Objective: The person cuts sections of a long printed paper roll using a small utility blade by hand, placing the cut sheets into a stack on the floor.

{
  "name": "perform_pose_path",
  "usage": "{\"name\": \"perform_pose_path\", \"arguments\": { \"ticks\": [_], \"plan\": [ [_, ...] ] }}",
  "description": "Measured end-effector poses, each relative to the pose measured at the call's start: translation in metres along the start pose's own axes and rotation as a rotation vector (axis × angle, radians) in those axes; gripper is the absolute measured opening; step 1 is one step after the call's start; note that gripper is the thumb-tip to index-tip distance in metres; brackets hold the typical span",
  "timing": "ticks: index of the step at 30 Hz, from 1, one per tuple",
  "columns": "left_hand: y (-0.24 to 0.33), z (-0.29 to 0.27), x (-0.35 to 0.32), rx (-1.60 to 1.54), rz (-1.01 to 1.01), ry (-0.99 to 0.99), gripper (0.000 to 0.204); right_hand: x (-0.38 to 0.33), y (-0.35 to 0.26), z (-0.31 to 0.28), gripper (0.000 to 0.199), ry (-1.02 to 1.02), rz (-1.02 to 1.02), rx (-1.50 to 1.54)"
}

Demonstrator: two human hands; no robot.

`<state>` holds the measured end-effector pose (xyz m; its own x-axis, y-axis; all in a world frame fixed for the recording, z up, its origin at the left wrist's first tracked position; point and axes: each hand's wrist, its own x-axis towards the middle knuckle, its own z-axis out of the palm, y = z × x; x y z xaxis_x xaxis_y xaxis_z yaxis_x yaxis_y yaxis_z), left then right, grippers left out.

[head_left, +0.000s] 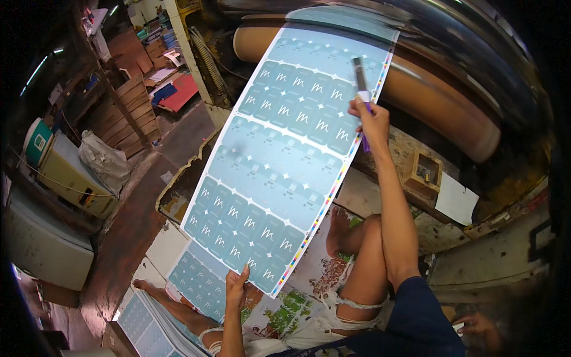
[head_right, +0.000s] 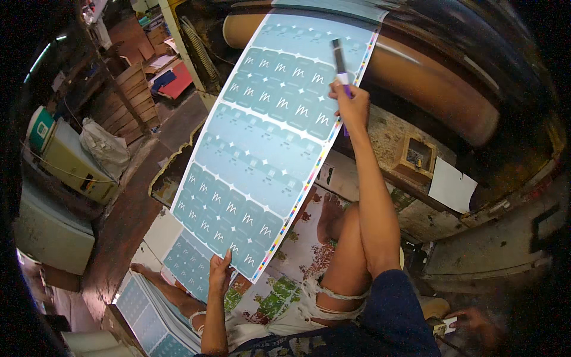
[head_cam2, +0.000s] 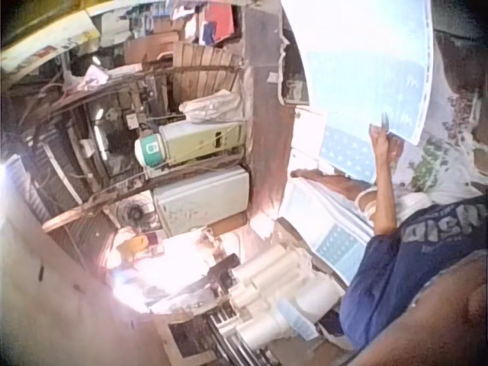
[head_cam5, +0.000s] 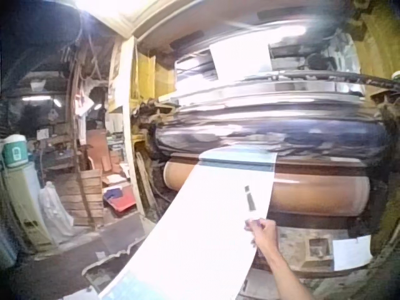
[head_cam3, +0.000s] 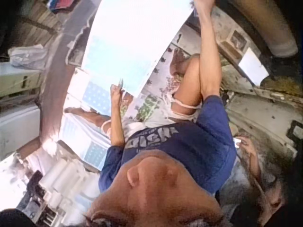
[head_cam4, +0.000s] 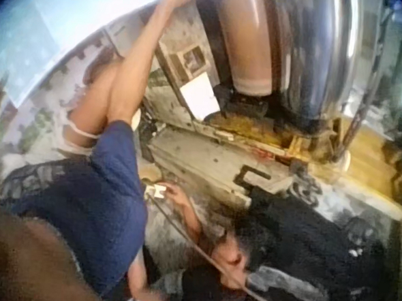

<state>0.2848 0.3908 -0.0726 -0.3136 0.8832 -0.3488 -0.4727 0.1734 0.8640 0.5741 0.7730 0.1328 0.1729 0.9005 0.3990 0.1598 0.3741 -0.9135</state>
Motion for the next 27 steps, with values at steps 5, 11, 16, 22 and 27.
{"name": "perform_pose_path", "arguments": {
  "ticks": [5, 11, 16, 22, 27],
  "plan": [
    [-0.024, -0.015, -0.002, 0.036, 0.001, 0.026, 0.033, 0.015, -0.004, -0.026, 0.041, 0.312, -0.044, 0.023],
    [-0.022, -0.046, -0.026, 0.081, -0.058, 0.059, 0.031, 0.024, 0.006, -0.049, 0.043, 0.390, 0.090, 0.144],
    [0.012, -0.103, -0.086, 0.121, -0.074, 0.134, 0.031, -0.020, -0.008, -0.037, 0.041, 0.308, 0.042, 0.130],
    [0.041, -0.180, -0.150, 0.092, -0.091, 0.095, 0.032, -0.053, -0.018, -0.040, 0.042, 0.161, 0.068, 0.075],
    [0.033, -0.193, -0.161, 0.082, -0.136, 0.051, 0.038, -0.033, -0.025, -0.049, 0.041, 0.116, 0.012, 0.005]
  ]
}}
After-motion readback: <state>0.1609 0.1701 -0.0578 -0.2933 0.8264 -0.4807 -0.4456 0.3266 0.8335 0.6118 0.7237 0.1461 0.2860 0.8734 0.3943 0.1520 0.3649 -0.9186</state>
